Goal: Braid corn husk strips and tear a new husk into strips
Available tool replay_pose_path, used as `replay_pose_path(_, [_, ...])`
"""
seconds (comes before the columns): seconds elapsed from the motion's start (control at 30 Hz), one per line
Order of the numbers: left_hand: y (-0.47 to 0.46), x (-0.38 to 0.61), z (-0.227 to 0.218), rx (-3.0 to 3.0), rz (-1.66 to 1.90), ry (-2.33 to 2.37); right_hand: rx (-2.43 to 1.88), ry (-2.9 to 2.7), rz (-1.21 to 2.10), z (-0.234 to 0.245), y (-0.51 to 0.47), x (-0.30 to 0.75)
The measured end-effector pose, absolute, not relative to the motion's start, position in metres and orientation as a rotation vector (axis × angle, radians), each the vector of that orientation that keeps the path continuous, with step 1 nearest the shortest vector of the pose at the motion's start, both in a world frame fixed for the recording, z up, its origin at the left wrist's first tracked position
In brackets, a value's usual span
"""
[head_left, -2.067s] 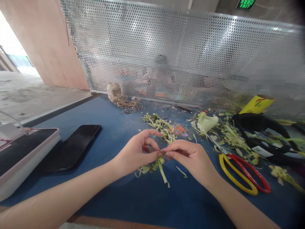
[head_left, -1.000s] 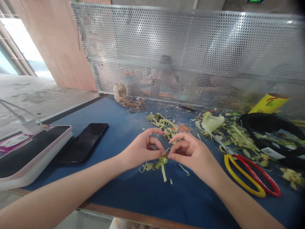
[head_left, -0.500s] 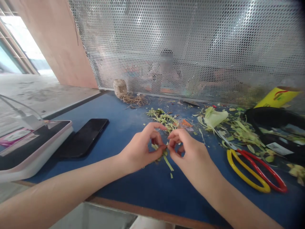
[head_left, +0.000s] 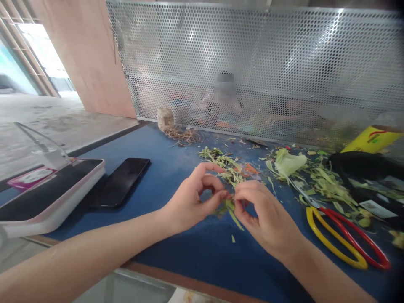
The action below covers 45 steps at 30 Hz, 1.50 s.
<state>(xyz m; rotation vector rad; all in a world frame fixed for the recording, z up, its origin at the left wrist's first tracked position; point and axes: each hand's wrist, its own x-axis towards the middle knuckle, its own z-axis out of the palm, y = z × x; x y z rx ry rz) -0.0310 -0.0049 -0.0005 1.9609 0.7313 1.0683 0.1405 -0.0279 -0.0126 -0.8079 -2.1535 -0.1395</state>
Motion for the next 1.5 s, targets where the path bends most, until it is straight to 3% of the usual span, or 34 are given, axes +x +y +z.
replay_pose_path(0.27, [-0.007,-0.036,0.001,2.064,1.127,0.602,-0.871,-2.077,0.091,-0.012,-0.031,0.140])
replay_pose_path(0.7, [-0.007,-0.044,-0.001,2.390,1.288,0.472,-0.793,-2.152,-0.013,-0.009,-0.032,0.149])
replay_pose_path(1.07, [-0.013,-0.041,0.001,2.328,1.286,0.582,-0.605,-2.126,-0.032,-0.015,-0.032,0.148])
replay_pose_path(1.33, [-0.010,-0.041,-0.003,2.388,1.339,0.679,-0.894,-2.054,-0.008,-0.015,-0.037,0.143])
replay_pose_path(1.5, [-0.004,-0.046,0.001,2.648,1.266,0.676,-1.041,-2.104,0.292,-0.006,-0.035,0.147])
